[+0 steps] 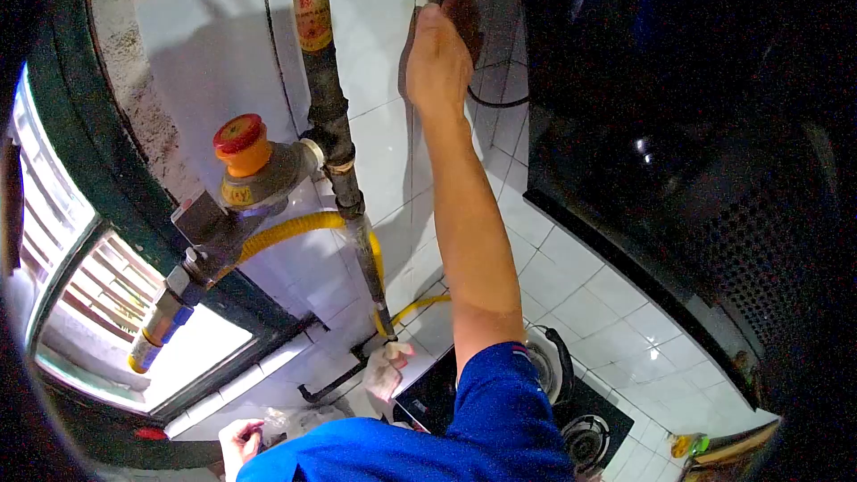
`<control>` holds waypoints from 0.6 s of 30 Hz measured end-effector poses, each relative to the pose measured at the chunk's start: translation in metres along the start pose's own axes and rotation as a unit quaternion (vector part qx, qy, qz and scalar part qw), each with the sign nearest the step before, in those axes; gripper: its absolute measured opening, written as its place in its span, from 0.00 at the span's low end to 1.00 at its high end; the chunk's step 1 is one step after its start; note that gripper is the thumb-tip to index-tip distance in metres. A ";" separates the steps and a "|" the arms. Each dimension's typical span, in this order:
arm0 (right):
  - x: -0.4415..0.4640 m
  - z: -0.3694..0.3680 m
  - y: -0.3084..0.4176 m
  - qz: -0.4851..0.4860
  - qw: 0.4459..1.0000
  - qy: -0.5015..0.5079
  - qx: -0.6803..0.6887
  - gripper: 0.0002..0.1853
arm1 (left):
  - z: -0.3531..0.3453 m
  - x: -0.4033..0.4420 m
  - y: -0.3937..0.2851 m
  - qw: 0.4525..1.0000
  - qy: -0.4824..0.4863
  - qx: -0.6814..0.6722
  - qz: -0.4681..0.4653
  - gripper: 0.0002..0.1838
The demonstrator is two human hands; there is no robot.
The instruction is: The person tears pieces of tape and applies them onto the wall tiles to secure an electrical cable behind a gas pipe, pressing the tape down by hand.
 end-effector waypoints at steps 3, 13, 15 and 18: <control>-0.019 0.007 0.012 -0.009 0.998 -0.046 0.029 0.32 | -0.001 -0.005 0.016 0.997 -0.010 0.000 0.071 0.12; -0.333 0.042 0.020 0.000 0.968 -0.184 0.172 0.26 | 0.014 0.009 -0.011 0.998 -0.011 0.036 -0.056 0.13; -0.414 0.016 0.024 -0.090 0.971 0.112 0.190 0.26 | 0.018 0.011 -0.020 0.993 -0.037 0.013 -0.109 0.15; -0.508 -0.026 0.038 -0.384 0.793 0.382 0.280 0.39 | 0.023 0.017 -0.013 0.996 0.003 -0.043 -0.079 0.15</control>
Point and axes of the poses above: each hand's wrist, its own x-axis towards the middle knuckle, its own z-axis out of the back of the hand, y = z × x, the point moved 6 cm from there along x, towards the middle knuckle, and after that the axes turned 2 degrees about -y, right-handed, at the moved point
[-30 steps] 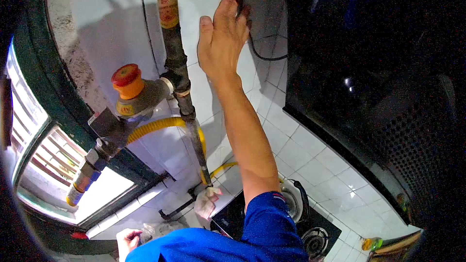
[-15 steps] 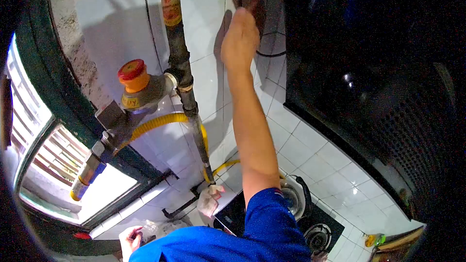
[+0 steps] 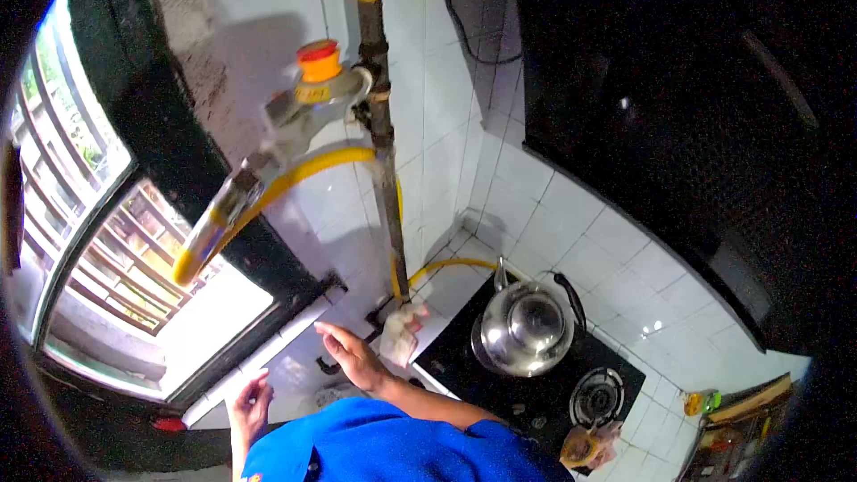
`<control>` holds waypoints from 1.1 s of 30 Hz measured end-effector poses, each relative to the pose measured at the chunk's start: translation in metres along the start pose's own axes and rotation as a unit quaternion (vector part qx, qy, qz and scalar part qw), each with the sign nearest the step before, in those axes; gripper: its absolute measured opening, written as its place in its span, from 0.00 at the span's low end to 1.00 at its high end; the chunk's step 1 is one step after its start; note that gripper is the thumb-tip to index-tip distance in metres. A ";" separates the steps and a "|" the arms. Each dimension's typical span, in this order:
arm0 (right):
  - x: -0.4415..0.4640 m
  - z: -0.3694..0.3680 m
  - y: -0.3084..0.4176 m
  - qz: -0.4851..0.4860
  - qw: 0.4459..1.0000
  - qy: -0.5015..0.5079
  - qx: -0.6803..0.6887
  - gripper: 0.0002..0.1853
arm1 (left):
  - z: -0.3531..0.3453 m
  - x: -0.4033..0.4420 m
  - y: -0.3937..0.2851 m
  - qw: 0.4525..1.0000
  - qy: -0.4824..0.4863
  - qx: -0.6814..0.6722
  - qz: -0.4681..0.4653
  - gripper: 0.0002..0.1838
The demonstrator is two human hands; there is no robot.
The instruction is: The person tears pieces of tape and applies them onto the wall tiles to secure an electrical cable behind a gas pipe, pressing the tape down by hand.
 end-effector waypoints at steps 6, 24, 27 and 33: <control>-0.036 -0.067 -0.024 -0.203 0.904 0.202 0.318 0.45 | 0.003 0.003 -0.009 0.993 0.052 -0.107 -0.006 0.15; -0.150 -0.084 0.049 0.124 0.942 -0.226 -0.215 0.07 | 0.008 -0.071 -0.067 0.970 0.102 -0.113 -0.191 0.16; -0.167 -0.087 0.065 0.212 0.887 -0.249 -0.326 0.07 | 0.001 -0.089 -0.075 0.965 0.092 -0.163 -0.185 0.16; -0.214 -0.098 0.062 0.227 0.912 -0.161 -0.302 0.13 | -0.030 -0.127 -0.073 0.967 0.058 -0.209 -0.133 0.12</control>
Point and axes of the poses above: each hand's wrist, its own x-axis towards the middle knuckle, its own z-axis out of the back of the hand, y = z × x, the point moved 6 cm from there along x, towards the middle knuckle, and after that the axes turned 2 degrees about -y, right-handed, at the moved point
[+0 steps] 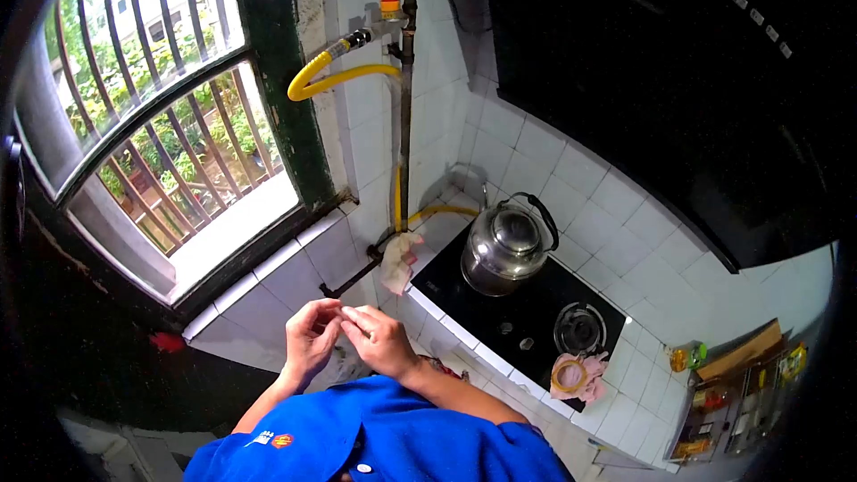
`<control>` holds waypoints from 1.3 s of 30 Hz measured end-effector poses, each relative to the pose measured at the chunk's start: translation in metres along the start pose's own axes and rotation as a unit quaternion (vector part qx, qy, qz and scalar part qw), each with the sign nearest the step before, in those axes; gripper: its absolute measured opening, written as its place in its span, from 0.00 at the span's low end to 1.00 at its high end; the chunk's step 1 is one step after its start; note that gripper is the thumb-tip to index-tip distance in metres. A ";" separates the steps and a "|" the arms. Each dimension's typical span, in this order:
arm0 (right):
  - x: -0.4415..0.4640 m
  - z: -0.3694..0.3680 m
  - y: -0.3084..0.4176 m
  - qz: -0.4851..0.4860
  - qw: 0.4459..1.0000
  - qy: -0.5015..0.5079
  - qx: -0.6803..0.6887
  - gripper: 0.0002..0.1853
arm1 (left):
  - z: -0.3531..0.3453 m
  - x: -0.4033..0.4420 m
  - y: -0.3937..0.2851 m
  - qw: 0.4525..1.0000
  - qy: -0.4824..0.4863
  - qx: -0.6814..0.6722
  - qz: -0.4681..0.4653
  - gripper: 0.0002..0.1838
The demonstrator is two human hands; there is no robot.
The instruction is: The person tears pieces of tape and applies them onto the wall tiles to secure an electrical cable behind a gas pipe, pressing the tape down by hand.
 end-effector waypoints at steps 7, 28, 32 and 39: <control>-0.057 0.030 0.013 0.004 0.997 0.042 -0.063 0.22 | -0.040 -0.046 0.008 0.967 0.025 -0.146 0.206 0.09; -0.072 -0.079 -0.010 -0.269 0.942 -0.002 0.202 0.11 | 0.051 -0.073 0.070 0.897 0.136 -0.297 0.297 0.11; -0.056 -0.094 -0.004 -0.194 0.978 0.026 0.070 0.14 | 0.065 -0.071 0.082 0.843 0.129 -0.389 0.348 0.10; -0.047 -0.116 0.022 -0.117 0.988 0.099 -0.007 0.19 | 0.070 -0.062 0.117 0.828 0.110 -0.408 0.367 0.11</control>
Point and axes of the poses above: each hand's wrist, its own x-axis towards the middle knuckle, its own z-axis out of the back of the hand, y = z × x, the point moved 6 cm from there along x, towards the middle knuckle, and after that the axes turned 2 degrees about -y, right-handed, at the moved point
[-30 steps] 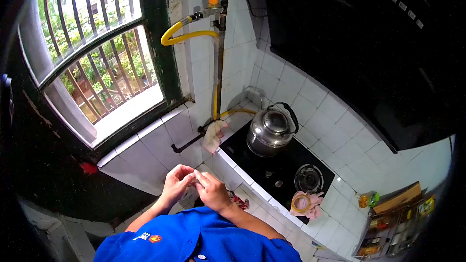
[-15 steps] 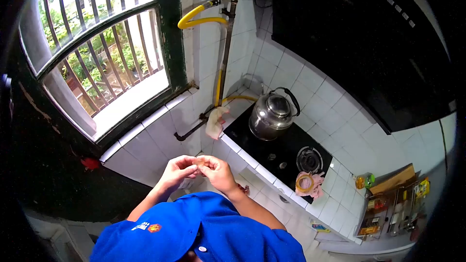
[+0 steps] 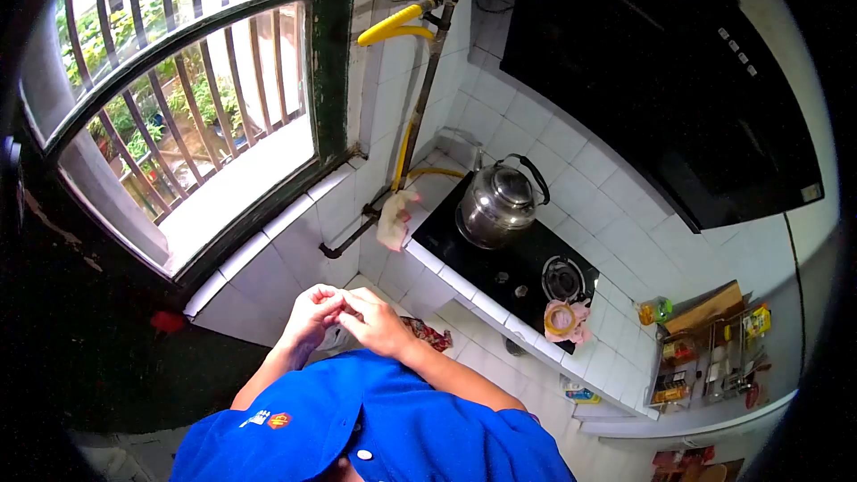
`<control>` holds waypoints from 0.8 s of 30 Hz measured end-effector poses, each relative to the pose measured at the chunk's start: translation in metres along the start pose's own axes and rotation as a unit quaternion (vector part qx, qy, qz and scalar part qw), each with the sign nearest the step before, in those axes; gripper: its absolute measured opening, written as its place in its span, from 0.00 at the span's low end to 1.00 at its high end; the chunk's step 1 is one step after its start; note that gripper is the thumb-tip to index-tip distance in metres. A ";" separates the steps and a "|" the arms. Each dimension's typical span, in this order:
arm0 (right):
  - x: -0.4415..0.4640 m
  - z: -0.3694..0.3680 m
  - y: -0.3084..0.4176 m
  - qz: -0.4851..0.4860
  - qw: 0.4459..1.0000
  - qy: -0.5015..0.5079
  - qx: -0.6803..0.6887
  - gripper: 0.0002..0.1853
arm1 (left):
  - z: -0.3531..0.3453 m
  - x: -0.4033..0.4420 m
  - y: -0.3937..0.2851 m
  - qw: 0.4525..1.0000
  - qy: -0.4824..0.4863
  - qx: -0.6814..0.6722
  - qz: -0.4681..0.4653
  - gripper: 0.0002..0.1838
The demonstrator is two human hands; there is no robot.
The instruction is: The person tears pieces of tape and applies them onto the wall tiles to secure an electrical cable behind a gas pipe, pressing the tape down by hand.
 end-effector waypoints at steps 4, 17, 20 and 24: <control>-0.002 0.007 -0.009 0.030 0.995 -0.042 -0.089 0.16 | -0.002 0.007 0.009 0.998 -0.017 0.045 0.028 0.11; -0.014 0.037 -0.079 -0.264 0.878 0.068 0.393 0.10 | -0.047 0.014 0.000 0.980 0.061 0.183 -0.053 0.06; -0.020 0.034 -0.117 -0.300 0.774 0.010 0.558 0.13 | -0.071 0.011 -0.004 0.897 0.037 0.396 -0.196 0.11; -0.022 0.048 -0.111 -0.287 0.816 0.040 0.501 0.17 | -0.088 0.014 0.005 0.874 -0.007 0.462 -0.148 0.14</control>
Point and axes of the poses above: each hand's wrist, its own x-axis towards the middle knuckle, its own z-axis out of the back of the hand, y = z × x, the point moved 6 cm from there along x, towards the middle knuckle, and after that the axes turned 2 degrees about -y, right-handed, at the moved point
